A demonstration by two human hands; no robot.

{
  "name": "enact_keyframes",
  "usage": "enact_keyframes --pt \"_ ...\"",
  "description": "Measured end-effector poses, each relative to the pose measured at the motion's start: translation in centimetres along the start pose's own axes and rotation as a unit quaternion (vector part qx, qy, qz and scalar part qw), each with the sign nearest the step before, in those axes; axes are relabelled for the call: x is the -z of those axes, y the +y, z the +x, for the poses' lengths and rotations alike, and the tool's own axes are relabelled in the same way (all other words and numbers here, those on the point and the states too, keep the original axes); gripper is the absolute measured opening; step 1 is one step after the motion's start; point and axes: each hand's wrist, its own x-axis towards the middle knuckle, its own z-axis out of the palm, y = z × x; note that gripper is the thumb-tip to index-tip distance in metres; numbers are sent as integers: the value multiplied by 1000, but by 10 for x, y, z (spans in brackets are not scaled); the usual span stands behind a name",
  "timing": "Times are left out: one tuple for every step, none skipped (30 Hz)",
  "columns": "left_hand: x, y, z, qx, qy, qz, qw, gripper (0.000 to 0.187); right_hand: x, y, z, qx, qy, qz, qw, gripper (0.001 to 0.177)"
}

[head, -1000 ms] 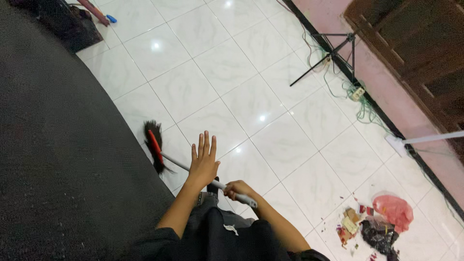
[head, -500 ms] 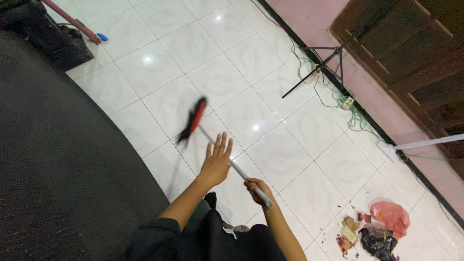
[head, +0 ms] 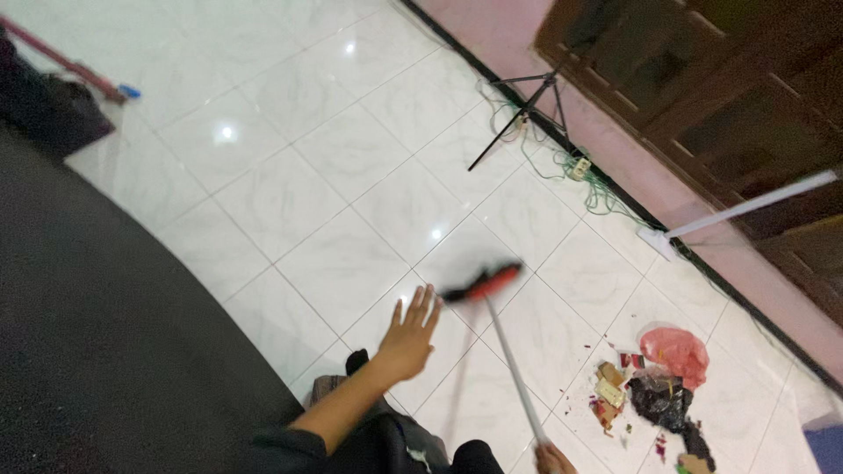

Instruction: The person sweeps debris across a tiled floor using a broom, moving trash and dust into a central pile and then toward a pink waste bin.

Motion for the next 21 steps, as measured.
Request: enact_keyframes --pt "-2 14 -3 -18 17 -9 1000 95 22 -7 7 1 29 -13 1000 22" --pt "-4 24 -6 -36 34 -18 999 93 39 -13 15 -3 56 -25 998 22" --pt "-7 32 -8 -42 31 -16 999 93 53 -18 18 -8 82 -34 996 22" --pt "-10 39 -10 -39 41 -9 998 93 76 -24 20 -15 103 -47 993 21" --pt "-10 48 -10 -39 54 -1 998 93 111 -36 25 -20 125 -55 990 21" --pt "-10 54 -11 -48 54 0 997 93 146 -48 32 -25 143 -63 987 21" --pt "-14 61 -16 -46 42 11 998 94 176 -61 26 -36 165 -79 982 20" --pt "-18 70 -21 -44 31 22 998 94 187 -68 17 -47 180 -87 979 20" --pt "-21 77 -23 -44 31 21 998 94 189 -74 13 -50 184 -93 977 20" --pt "-23 83 -25 -49 32 18 998 94 193 -78 6 -55 184 -90 977 20" --pt "-25 88 -29 -53 33 15 998 94 192 -79 1 -44 185 -126 974 20" --pt "-27 92 -30 -53 32 16 998 94 191 -78 -5 -45 185 -125 974 20" --pt "-29 96 -30 -46 32 13 998 94 193 -76 -14 -28 156 -104 982 20" --pt "-30 100 -29 -39 31 9 999 95 185 -72 -26 -8 99 -60 993 20" --pt "-33 104 -30 -40 25 7 999 95 177 -66 -41 5 45 -9 999 20" --pt "-35 107 -30 -41 40 6 998 95 170 -59 -53 6 -1 33 999 20" --pt "-37 108 -29 -39 55 6 998 95 164 -52 -60 3 -38 61 997 21" --pt "-38 108 -27 -39 49 5 998 95 158 -44 -63 1 -69 83 994 21" --pt "-40 108 -24 -38 56 4 998 96 152 -43 -63 -3 -87 90 992 22" --pt "-43 109 -22 -38 63 3 997 96 149 -41 -61 -4 -110 95 989 24" --pt "-46 108 -20 -35 64 2 997 96 144 -42 -56 -5 -109 92 990 24"
